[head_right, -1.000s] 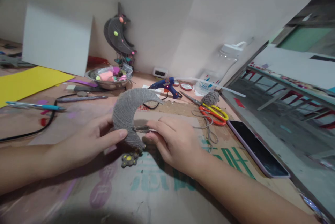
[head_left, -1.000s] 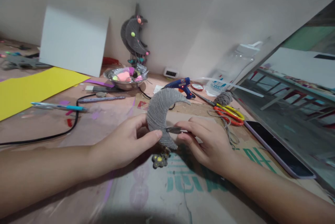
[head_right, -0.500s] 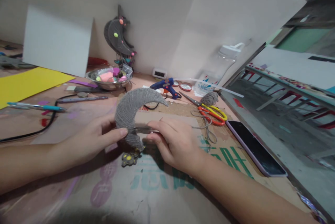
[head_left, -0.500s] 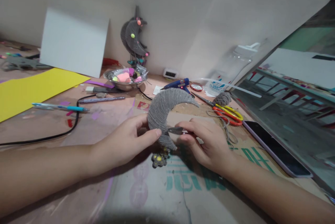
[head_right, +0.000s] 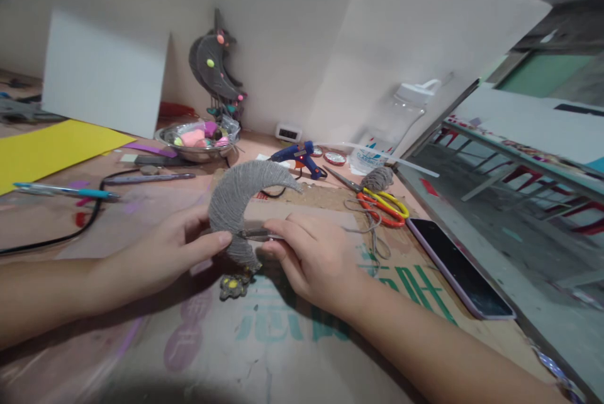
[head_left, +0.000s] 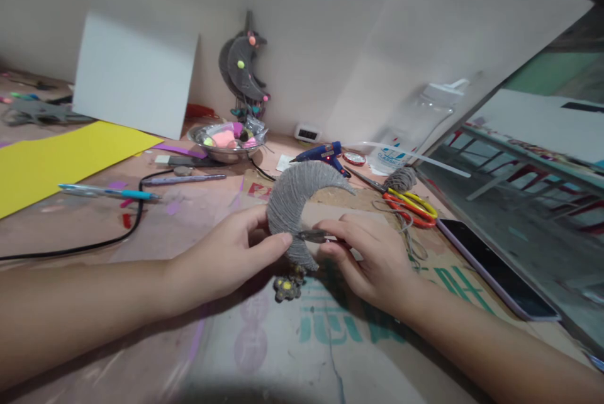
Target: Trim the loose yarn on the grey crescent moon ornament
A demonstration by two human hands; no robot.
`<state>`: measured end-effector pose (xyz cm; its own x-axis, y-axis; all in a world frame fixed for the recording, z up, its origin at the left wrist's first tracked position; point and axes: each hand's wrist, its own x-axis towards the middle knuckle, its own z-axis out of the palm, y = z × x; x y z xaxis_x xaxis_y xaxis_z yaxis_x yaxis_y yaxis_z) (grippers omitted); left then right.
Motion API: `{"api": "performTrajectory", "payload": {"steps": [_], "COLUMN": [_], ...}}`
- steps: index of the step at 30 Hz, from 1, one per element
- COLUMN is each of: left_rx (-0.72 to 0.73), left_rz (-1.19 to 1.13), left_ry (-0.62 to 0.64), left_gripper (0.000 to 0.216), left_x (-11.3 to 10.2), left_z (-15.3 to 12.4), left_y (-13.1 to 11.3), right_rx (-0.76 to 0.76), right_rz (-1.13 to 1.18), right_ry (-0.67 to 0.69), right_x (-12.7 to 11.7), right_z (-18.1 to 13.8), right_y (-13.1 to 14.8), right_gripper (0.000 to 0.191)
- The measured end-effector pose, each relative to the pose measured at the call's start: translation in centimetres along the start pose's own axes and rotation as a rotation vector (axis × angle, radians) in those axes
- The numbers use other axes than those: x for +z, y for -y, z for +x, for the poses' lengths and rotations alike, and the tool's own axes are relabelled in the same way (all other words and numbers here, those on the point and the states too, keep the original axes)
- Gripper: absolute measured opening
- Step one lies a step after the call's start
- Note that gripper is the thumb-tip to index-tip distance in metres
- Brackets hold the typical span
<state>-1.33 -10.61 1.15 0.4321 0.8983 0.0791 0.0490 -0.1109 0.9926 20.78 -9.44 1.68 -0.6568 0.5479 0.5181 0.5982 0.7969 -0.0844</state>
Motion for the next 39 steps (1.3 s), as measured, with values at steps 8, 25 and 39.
{"api": "performTrajectory", "payload": {"steps": [8, 25, 39], "left_rx": [-0.023, -0.051, -0.051], "left_rz": [0.033, -0.080, -0.088], "left_ry": [0.002, -0.002, -0.002], "left_gripper": [0.017, 0.013, 0.014], "left_x": [-0.06, 0.10, -0.09], "left_z": [-0.07, 0.09, 0.06], "left_y": [0.19, -0.02, 0.02], "right_rx": [-0.034, 0.036, -0.019], "right_rz": [-0.024, 0.128, 0.031], "right_ry": [-0.010, -0.021, -0.015], "right_x": [-0.07, -0.45, -0.16], "right_z": [0.27, 0.42, 0.21], "right_y": [0.10, 0.14, -0.34], "right_gripper": [0.018, 0.016, 0.017]}}
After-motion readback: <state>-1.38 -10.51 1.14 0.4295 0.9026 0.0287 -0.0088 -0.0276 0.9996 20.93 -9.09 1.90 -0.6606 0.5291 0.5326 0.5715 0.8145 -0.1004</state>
